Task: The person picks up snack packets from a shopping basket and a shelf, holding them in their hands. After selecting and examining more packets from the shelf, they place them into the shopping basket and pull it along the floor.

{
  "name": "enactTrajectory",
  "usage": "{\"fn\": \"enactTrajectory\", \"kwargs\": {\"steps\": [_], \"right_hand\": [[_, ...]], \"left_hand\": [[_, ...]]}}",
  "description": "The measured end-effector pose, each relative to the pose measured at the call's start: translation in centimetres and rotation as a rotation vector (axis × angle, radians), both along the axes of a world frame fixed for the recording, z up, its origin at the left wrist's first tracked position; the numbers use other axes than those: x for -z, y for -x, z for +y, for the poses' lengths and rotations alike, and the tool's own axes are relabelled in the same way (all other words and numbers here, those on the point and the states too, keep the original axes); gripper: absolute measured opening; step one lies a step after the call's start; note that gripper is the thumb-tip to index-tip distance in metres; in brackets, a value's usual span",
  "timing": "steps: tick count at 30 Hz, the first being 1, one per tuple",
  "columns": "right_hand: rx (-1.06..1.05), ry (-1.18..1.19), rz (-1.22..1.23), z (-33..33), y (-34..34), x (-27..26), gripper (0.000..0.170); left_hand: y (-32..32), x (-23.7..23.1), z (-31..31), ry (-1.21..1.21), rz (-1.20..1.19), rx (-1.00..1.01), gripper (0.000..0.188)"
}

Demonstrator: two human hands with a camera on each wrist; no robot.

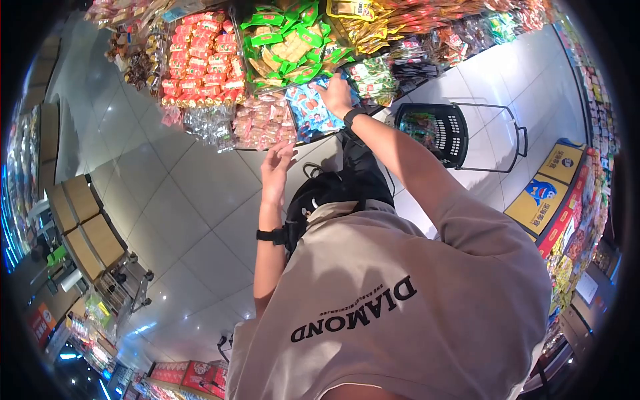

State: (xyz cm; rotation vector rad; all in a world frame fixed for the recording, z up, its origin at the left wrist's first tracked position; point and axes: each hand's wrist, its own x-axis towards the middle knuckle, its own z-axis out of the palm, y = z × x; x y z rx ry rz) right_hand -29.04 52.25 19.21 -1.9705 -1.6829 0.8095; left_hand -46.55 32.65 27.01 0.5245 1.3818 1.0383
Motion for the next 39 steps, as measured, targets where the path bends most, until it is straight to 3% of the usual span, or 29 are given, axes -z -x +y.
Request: {"fn": "enactTrajectory", "kwargs": {"steps": [2, 3, 4, 6, 8, 10, 12, 14, 16, 18, 20, 21, 23, 24, 26, 30, 32, 36, 39], "right_hand": [[-0.009, -0.08, 0.017, -0.8, -0.5, 0.0, 0.06], [-0.023, -0.151, 0.034, -1.4, -1.1, 0.0, 0.057], [0.0, -0.152, 0.023, -2.4, -1.8, -1.4, 0.057], [0.053, -0.101, 0.176, -5.6, -3.7, -4.6, 0.046], [-0.06, -0.153, 0.268, -9.8, -8.5, -3.5, 0.035], [-0.196, -0.04, 0.234, -15.0, -14.4, -6.0, 0.027], [-0.129, -0.008, 0.131, -19.5, -20.9, -5.8, 0.021], [0.04, 0.14, -0.054, -23.8, -27.8, -5.0, 0.02], [0.162, 0.318, -0.247, -26.8, -34.5, -3.2, 0.028], [0.205, 0.285, -0.349, -29.3, -40.1, -1.0, 0.033], [0.461, 0.415, -0.108, -29.9, -43.9, 0.2, 0.024], [0.525, 0.394, -0.048, -29.8, -45.4, 0.8, 0.014], [0.551, 0.409, 0.075, -28.4, -48.8, 2.1, 0.013], [0.557, 0.432, 0.126, -27.3, -50.8, 3.4, 0.014], [0.487, 0.348, 0.08, -25.6, -54.8, 7.7, 0.015], [0.419, 0.205, -0.042, -21.3, -62.5, 18.9, 0.009], [0.468, 0.365, 0.028, -19.5, -65.0, 25.1, 0.009], [0.343, 0.385, 0.067, -18.6, -65.9, 34.6, 0.009], [0.266, 0.463, 0.119, -17.7, -65.2, 39.5, 0.011]], "left_hand": [[-0.3, 0.4, 0.7, -0.007, -0.014, -0.011, 0.033], [-0.5, 1.4, 1.0, -0.006, 0.097, -0.011, 0.023], [-0.8, 1.2, 1.6, -0.009, 0.207, -0.006, 0.014], [-0.8, 2.4, 2.1, 0.058, 0.189, -0.02, 0.005], [0.3, 6.8, 2.1, -0.14, -0.012, -0.001, 0.01], [-0.7, 6.9, 2.3, -0.158, -0.132, 0.012, 0.014], [-1.8, 8.0, 1.8, -0.225, -0.089, 0.026, 0.014], [-2.8, 8.4, 0.7, -0.069, 0.034, 0.088, 0.013], [-3.0, 9.7, -0.9, -0.018, -0.009, 0.215, 0.014], [-5.0, 9.3, -2.0, 0.052, -0.096, 0.3, 0.016], [-8.6, 8.3, -3.0, 0.012, -0.113, 0.313, 0.014], [-10.5, 8.1, -3.5, 0.021, -0.123, 0.296, 0.011], [-13.8, 9.2, -3.9, 0.113, -0.04, 0.342, 0.009], [-15.7, 9.7, -3.8, 0.111, -0.029, 0.344, 0.009], [-19.6, 10.8, -4.5, 0.368, 0.062, 0.515, 0.01], [-30.2, 12.0, -6.6, 0.314, -0.032, 0.469, 0.009], [-34.9, 14.7, -7.8, 0.272, -0.009, 0.422, 0.011], [-44.1, 18.2, -8.7, 0.501, -0.06, 0.378, 0.015], [-50.3, 20.1, -7.2, 0.463, 0.029, 0.593, 0.019]]}}
